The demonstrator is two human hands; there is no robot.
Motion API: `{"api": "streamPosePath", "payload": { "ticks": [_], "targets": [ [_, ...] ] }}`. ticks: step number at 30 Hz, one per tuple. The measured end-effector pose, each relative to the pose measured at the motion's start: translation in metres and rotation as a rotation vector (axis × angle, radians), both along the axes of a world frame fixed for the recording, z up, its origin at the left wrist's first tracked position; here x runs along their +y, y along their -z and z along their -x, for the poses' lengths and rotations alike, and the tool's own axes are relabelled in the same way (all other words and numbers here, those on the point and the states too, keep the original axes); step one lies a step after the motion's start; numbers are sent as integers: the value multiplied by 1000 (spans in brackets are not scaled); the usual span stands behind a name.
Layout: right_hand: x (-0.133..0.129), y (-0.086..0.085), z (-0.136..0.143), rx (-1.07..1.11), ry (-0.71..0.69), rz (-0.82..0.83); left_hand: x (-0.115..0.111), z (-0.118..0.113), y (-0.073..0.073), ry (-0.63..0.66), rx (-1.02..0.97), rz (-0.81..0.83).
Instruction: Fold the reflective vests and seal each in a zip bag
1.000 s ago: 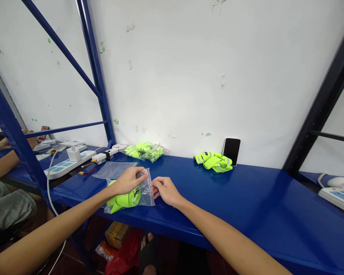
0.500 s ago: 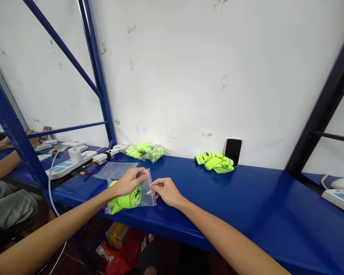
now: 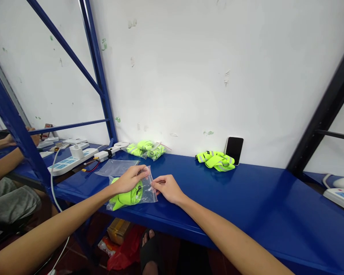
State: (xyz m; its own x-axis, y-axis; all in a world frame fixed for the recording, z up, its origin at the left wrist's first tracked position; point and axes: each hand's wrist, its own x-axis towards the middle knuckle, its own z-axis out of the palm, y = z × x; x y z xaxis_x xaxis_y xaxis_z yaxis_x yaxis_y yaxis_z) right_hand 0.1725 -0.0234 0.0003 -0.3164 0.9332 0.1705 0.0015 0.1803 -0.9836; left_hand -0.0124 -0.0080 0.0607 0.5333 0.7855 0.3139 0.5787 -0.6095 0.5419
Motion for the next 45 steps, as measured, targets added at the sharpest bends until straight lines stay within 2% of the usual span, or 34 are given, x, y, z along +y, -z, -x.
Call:
{"api": "streamPosePath", "payload": {
  "ticks": [25,31,39,45],
  "targets": [
    [-2,-4,4,5,-27,-1,-2,-2,4,-47,51,-91],
    [-2,-8,6,28,15,-84,0,-3,7,-64,81,-155],
    [4,-8,8,48,-10,-55,-4,-4,4,-18,53,-125],
    [10,-11,12,-8,16,-183,-4,-3,6,-60,-5,-111]
  ]
}}
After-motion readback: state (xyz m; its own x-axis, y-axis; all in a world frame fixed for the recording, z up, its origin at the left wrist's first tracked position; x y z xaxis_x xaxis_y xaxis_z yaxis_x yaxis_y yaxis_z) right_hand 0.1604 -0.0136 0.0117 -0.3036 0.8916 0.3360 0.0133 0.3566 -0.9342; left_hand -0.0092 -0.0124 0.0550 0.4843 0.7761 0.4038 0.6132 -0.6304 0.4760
